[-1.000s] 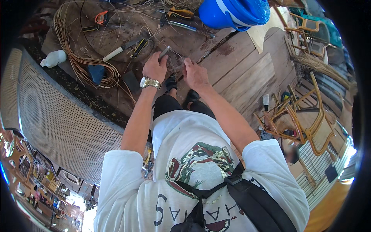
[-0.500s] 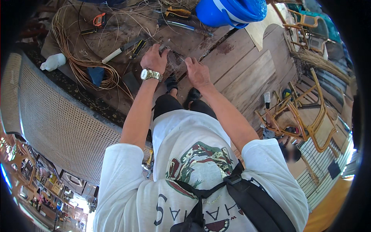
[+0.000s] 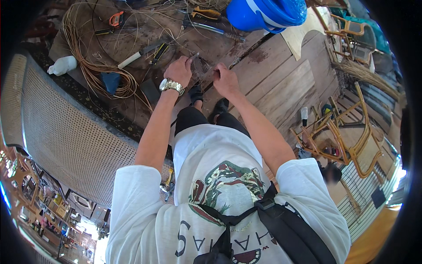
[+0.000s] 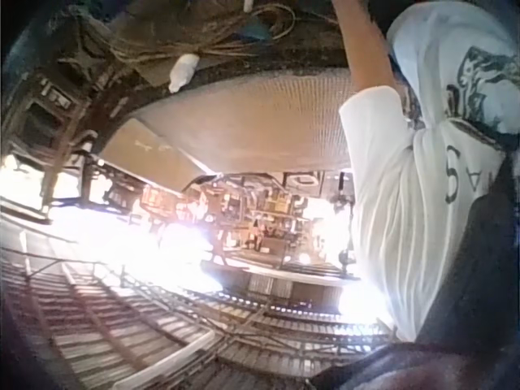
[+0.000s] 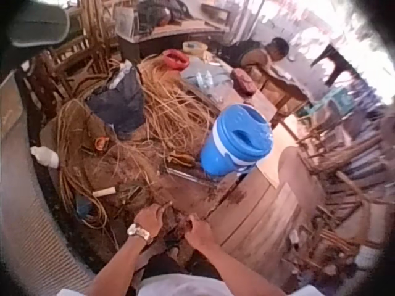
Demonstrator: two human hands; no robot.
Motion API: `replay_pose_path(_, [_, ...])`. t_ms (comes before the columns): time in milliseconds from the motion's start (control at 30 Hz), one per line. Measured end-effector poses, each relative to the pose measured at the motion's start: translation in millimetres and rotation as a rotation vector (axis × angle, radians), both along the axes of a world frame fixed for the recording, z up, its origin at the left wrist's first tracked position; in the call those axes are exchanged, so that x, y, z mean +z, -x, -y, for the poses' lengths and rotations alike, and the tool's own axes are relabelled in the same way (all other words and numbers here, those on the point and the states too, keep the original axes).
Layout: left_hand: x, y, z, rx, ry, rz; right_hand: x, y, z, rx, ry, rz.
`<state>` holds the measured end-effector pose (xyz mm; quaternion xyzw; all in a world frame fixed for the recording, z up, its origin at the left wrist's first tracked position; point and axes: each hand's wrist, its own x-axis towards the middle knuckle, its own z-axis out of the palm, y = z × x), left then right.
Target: Repairing a bamboo or rattan furniture piece by measuring, cutting, and weaving flexible rattan strips.
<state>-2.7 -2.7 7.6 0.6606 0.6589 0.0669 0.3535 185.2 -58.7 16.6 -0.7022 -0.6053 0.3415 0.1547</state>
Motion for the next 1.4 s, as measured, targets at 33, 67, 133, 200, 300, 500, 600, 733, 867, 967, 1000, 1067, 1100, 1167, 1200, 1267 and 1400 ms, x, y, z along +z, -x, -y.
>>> replay_pose_path(33, [-1.4, -0.5, -0.5, -0.003, 0.008, -0.015, -2.5, -0.5, -0.3, -0.033, 0.016, -0.026])
replay_pose_path(67, [-2.6, -1.0, -0.7, -0.006, 0.017, -0.031, -5.1, -1.0, -0.6, -0.066, 0.031, -0.053])
replay_pose_path(133, [-6.0, 0.0, 0.5, -0.005, -0.001, -0.016, -10.7, -3.1, -1.2, -0.067, 0.024, -0.083])
replay_pose_path(200, [-8.9, 1.0, 2.1, -0.005, -0.019, -0.002, -15.9, -7.0, -1.9, -0.069, 0.017, -0.113])
replay_pose_path(300, [-7.8, -0.6, 3.8, -0.008, -0.053, -0.001, -18.2, -11.2, -4.3, 0.032, -0.038, -0.084])
replay_pose_path(500, [-1.0, -16.0, 4.0, -0.018, -0.019, -0.175, -24.4, -33.2, -0.7, -0.027, 0.086, -0.279])
replay_pose_path(600, [-4.1, -15.2, 0.5, -0.030, 0.004, -0.188, -29.9, -62.8, 36.0, -0.063, 0.277, -0.211])
replay_pose_path(733, [1.7, -11.4, 4.5, -0.037, 0.025, -0.220, -20.6, -133.3, 145.0, -0.031, 0.302, -0.112])
replay_pose_path(867, [-3.5, -9.4, 2.7, -0.048, 0.037, -0.208, -52.3, -233.7, 276.2, 0.026, 0.638, 0.332])
replay_pose_path(967, [-3.5, -9.6, 1.6, -0.058, 0.016, -0.176, -51.7, -243.6, 252.9, 0.370, 1.044, 0.393])
replay_pose_path(1000, [-1.9, -5.4, 3.0, -0.043, 0.026, -0.175, -38.4, -221.6, 224.1, 0.373, 0.898, 0.422])
replay_pose_path(1067, [-4.5, -10.5, -1.1, -0.047, 0.022, -0.166, -48.3, -184.3, 173.0, 0.188, 0.606, 0.211])
replay_pose_path(1100, [-6.8, -8.1, 1.5, -0.050, 0.025, -0.175, -49.6, -153.0, 133.6, 0.207, 0.326, 0.104])
replay_pose_path(1167, [-7.9, -10.9, 0.4, -0.065, 0.015, -0.177, -41.1, -101.8, 63.6, 0.039, 0.185, -0.146])
replay_pose_path(1200, [-9.9, -8.9, 1.0, -0.060, 0.002, -0.183, -20.9, -70.6, 36.3, -0.133, 0.355, -0.424])
replay_pose_path(1267, [-11.1, -10.0, 4.0, -0.062, -0.005, -0.195, -2.9, -33.7, 1.5, -0.321, 0.523, -0.697])
replay_pose_path(1400, [-7.1, -14.3, 0.1, -0.048, -0.005, -0.185, -31.6, -13.8, -4.7, -0.075, 0.201, -0.231])
